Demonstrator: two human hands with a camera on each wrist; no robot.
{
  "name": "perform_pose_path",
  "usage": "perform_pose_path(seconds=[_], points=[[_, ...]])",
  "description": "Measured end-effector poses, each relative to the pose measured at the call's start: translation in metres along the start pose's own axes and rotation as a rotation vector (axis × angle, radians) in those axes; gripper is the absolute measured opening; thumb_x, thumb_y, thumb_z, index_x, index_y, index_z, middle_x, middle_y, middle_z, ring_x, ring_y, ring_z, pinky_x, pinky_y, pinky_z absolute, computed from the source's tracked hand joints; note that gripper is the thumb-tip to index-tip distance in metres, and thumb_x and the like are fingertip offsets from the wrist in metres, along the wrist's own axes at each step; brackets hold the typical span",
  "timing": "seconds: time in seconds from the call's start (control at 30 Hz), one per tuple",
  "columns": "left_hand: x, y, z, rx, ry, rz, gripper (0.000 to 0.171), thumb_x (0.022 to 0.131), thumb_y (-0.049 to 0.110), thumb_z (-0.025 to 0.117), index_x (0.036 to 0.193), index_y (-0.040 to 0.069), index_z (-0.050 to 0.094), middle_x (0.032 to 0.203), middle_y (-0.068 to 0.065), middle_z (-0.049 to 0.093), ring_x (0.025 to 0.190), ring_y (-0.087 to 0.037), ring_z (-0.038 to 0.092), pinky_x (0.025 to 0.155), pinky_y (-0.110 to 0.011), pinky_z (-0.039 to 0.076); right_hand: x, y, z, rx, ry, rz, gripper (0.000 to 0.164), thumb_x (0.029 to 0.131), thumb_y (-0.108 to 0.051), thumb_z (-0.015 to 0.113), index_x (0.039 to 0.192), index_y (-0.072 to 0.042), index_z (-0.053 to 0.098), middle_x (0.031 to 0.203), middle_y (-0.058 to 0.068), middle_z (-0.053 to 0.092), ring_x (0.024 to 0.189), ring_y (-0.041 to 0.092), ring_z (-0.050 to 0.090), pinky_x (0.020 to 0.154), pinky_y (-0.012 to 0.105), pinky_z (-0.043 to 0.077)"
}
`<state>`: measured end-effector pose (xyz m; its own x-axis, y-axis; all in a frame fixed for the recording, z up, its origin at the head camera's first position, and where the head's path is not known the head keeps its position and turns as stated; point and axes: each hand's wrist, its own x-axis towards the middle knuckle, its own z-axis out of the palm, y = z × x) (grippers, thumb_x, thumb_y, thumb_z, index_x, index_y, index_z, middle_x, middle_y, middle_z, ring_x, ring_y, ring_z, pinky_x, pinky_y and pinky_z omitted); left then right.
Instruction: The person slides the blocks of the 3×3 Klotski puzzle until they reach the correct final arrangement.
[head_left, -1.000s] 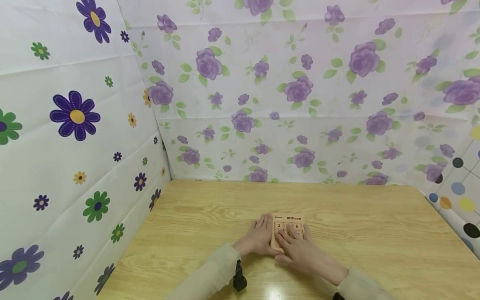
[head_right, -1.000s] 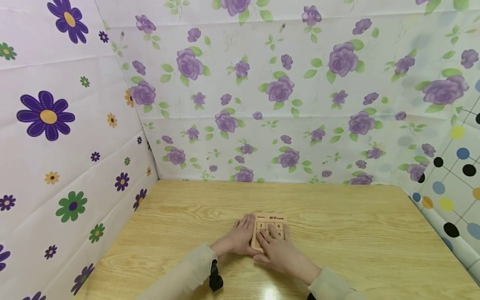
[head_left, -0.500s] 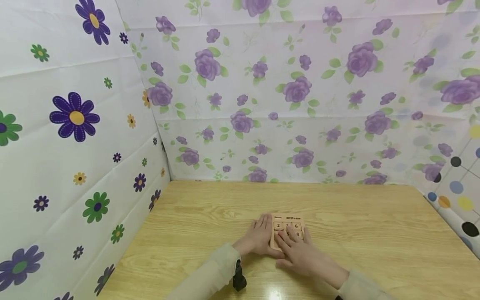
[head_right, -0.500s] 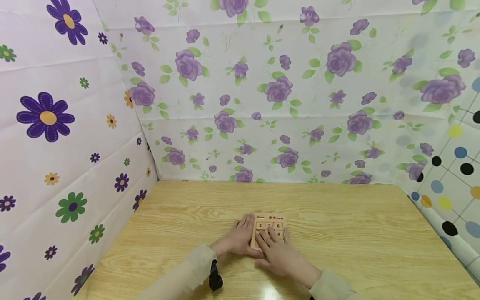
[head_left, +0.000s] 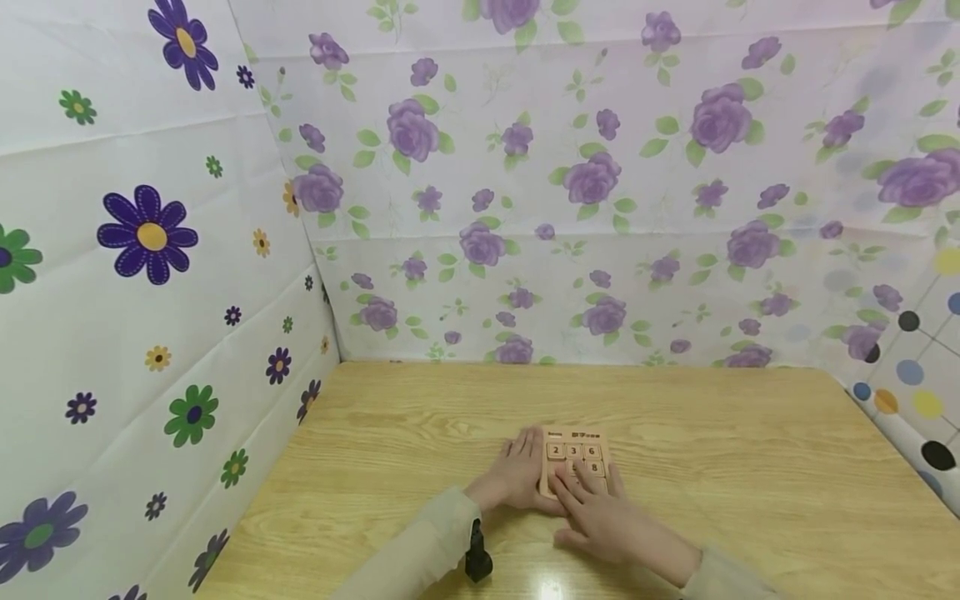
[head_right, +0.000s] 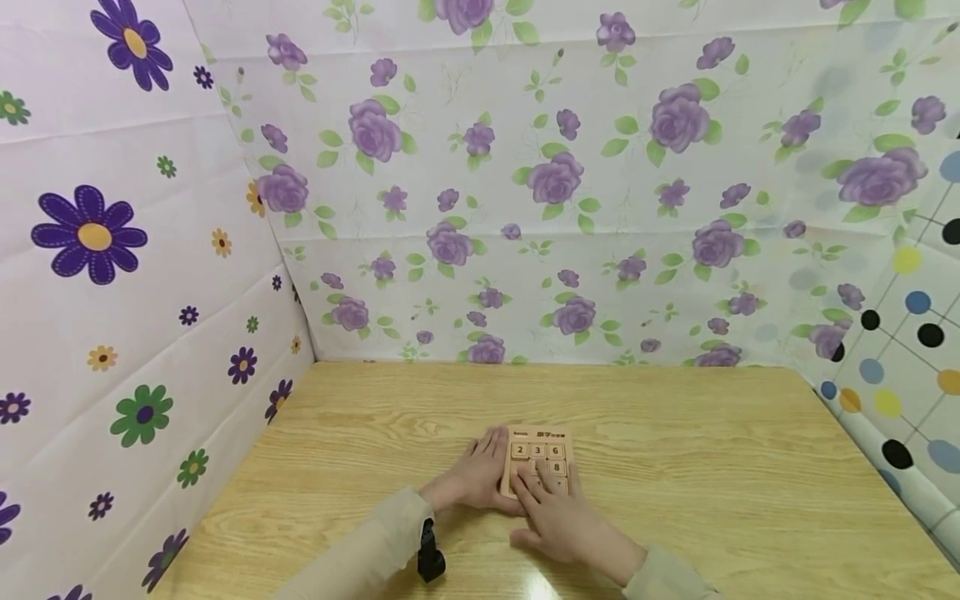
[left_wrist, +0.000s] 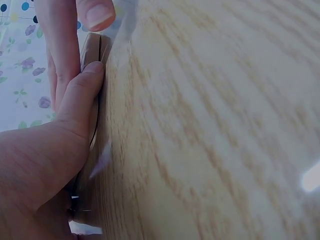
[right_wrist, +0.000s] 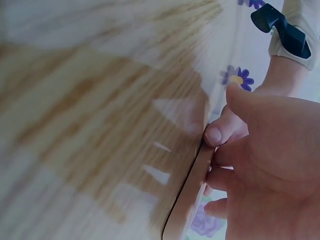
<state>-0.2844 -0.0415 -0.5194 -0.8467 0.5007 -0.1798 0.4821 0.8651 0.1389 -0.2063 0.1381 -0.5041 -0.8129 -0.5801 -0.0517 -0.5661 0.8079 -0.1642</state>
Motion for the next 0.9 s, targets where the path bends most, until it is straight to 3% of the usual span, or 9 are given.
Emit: perform_pose_path(seconds=[0.9], points=[[-0.0001, -0.0001, 0.0017, 0.016, 0.016, 0.007, 0.125, 0.073, 0.075, 0.064, 0.154, -0.002, 0.006, 0.162, -0.019, 0.012, 0.151, -0.029, 0.013, 0.121, -0.048, 0.022, -0.0069, -0.0047, -0.0080, 0.030, -0.019, -0.021, 0.077, 0.093, -0.059, 0.047, 0.149, -0.008, 0.036, 0.155, 0.013, 0.034, 0.146, 0.041, 0.021, 0.109, 0.077, 0.006]])
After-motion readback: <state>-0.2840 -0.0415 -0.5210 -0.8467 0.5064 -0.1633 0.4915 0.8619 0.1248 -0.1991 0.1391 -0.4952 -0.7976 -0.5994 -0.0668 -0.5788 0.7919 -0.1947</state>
